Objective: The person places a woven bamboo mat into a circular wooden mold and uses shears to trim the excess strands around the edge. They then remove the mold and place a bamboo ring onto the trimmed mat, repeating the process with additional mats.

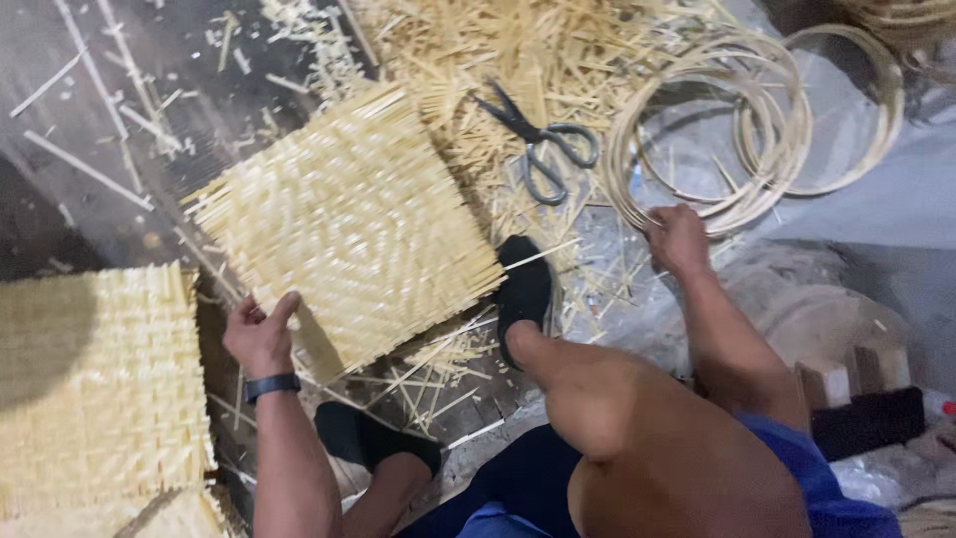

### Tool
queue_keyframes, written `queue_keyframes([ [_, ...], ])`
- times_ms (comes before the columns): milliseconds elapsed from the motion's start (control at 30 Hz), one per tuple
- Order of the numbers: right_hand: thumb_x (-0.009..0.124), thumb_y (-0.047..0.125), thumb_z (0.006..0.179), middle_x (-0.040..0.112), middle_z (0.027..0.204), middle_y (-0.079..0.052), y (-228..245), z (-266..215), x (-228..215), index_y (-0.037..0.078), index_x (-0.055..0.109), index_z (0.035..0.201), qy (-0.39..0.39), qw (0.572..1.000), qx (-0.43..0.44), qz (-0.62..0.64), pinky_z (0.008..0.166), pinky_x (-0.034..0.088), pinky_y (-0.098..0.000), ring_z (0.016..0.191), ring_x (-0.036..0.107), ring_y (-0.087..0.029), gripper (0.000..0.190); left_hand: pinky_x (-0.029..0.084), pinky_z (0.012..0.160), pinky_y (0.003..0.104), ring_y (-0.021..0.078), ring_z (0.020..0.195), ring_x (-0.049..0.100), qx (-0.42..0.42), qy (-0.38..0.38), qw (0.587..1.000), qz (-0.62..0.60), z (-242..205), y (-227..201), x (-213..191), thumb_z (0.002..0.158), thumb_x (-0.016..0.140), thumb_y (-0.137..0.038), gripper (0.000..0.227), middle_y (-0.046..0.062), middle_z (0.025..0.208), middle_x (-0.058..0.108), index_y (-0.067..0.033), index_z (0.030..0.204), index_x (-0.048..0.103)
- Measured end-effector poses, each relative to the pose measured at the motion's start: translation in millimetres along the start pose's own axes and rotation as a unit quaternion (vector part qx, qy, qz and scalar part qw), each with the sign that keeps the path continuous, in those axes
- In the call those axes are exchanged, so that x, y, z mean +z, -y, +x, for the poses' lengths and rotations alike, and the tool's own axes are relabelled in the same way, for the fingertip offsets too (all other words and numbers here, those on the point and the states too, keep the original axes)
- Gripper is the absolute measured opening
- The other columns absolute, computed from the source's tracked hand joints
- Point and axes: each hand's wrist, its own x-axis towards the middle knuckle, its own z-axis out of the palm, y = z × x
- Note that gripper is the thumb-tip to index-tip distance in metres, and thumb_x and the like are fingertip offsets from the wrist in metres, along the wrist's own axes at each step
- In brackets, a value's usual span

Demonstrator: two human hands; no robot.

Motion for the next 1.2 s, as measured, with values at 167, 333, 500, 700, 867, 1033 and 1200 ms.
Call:
queue_keyframes([
  [167, 0.074, 0.022, 0.086, 0.069, 0.108, -0.019, -5, 8, 27, 0.011, 0.074, 0.112, -0.081, 0.996, -0.025, -0.003, 0.093, 0.047, -0.0537, 0.106, 0.062, -0.041, 0.028, 0.052, 0.073, 0.029, 0.0126, 0.081, 0.06, -0.022, 0.005, 1.0, -0.008, 2, -4, -4, 0.069, 0.1, -0.031, 0.069, 0.005, 0.096, 0.067, 0.0058, 0.118, 0.069],
  [333, 0.066, 0.011, 0.091, 0.069, 0.107, -0.017, 7, 6, 14, 0.006, 0.07, 0.111, -0.087, 0.991, -0.046, 0.089, 0.094, 0.051, -0.0482, 0.105, 0.064, -0.038, 0.02, 0.056, 0.078, 0.035, 0.0183, 0.092, 0.067, -0.055, 0.007, 0.997, 0.054, 2, -16, -5, 0.07, 0.099, -0.033, 0.071, 0.011, 0.105, 0.07, 0.0028, 0.124, 0.068],
  [500, 0.071, 0.01, 0.092, 0.067, 0.097, -0.017, 23, -19, -12, 0.006, 0.075, 0.101, -0.178, 0.972, -0.093, 0.119, 0.087, 0.054, -0.0454, 0.099, 0.066, -0.036, 0.011, 0.057, 0.086, 0.041, 0.0274, 0.101, 0.069, -0.01, 0.006, 0.997, 0.072, -4, -29, -8, 0.072, 0.099, -0.034, 0.076, 0.019, 0.114, 0.07, 0.0053, 0.128, 0.065],
  [700, 0.076, 0.014, 0.094, 0.07, 0.089, -0.014, 31, -37, -82, 0.006, 0.077, 0.101, -0.227, 0.952, -0.085, 0.187, 0.072, 0.053, -0.0398, 0.081, 0.068, -0.029, 0.01, 0.042, 0.102, 0.056, 0.0446, 0.122, 0.049, 0.145, -0.071, 0.967, 0.2, -24, -66, -12, 0.074, 0.103, -0.033, 0.098, 0.034, 0.133, 0.052, 0.0124, 0.141, 0.048],
  [867, 0.056, -0.001, 0.112, 0.068, 0.101, -0.009, 50, -49, -179, 0.001, 0.067, 0.102, -0.292, 0.921, -0.197, 0.166, 0.085, 0.05, -0.0337, 0.091, 0.062, -0.018, 0.015, 0.041, 0.11, 0.055, 0.0446, 0.134, 0.045, 0.313, -0.155, 0.921, 0.174, -44, -132, -17, 0.088, 0.099, -0.034, 0.088, 0.032, 0.144, 0.046, 0.0087, 0.146, 0.049],
  [1033, 0.044, 0.033, 0.117, 0.038, 0.068, 0.001, 126, -55, -279, 0.011, 0.047, 0.094, -0.118, 0.781, -0.19, 0.584, 0.052, 0.028, -0.0262, 0.056, 0.033, -0.007, 0.033, 0.055, 0.102, 0.041, 0.0292, 0.125, 0.062, 0.238, 0.063, 0.964, -0.1, -76, -236, -9, 0.098, 0.082, -0.031, 0.059, 0.017, 0.139, 0.061, -0.001, 0.141, 0.056],
  [1200, 0.048, 0.034, 0.117, 0.033, 0.07, 0.003, 243, -34, -296, 0.012, 0.044, 0.09, 0.18, 0.715, -0.169, 0.654, 0.053, 0.025, -0.0257, 0.06, 0.027, -0.008, 0.035, 0.064, 0.078, 0.032, 0.0214, 0.098, 0.073, -0.02, 0.334, 0.775, -0.537, -96, -302, 3, 0.096, 0.054, -0.057, 0.06, 0.01, 0.111, 0.073, -0.0076, 0.131, 0.06],
])
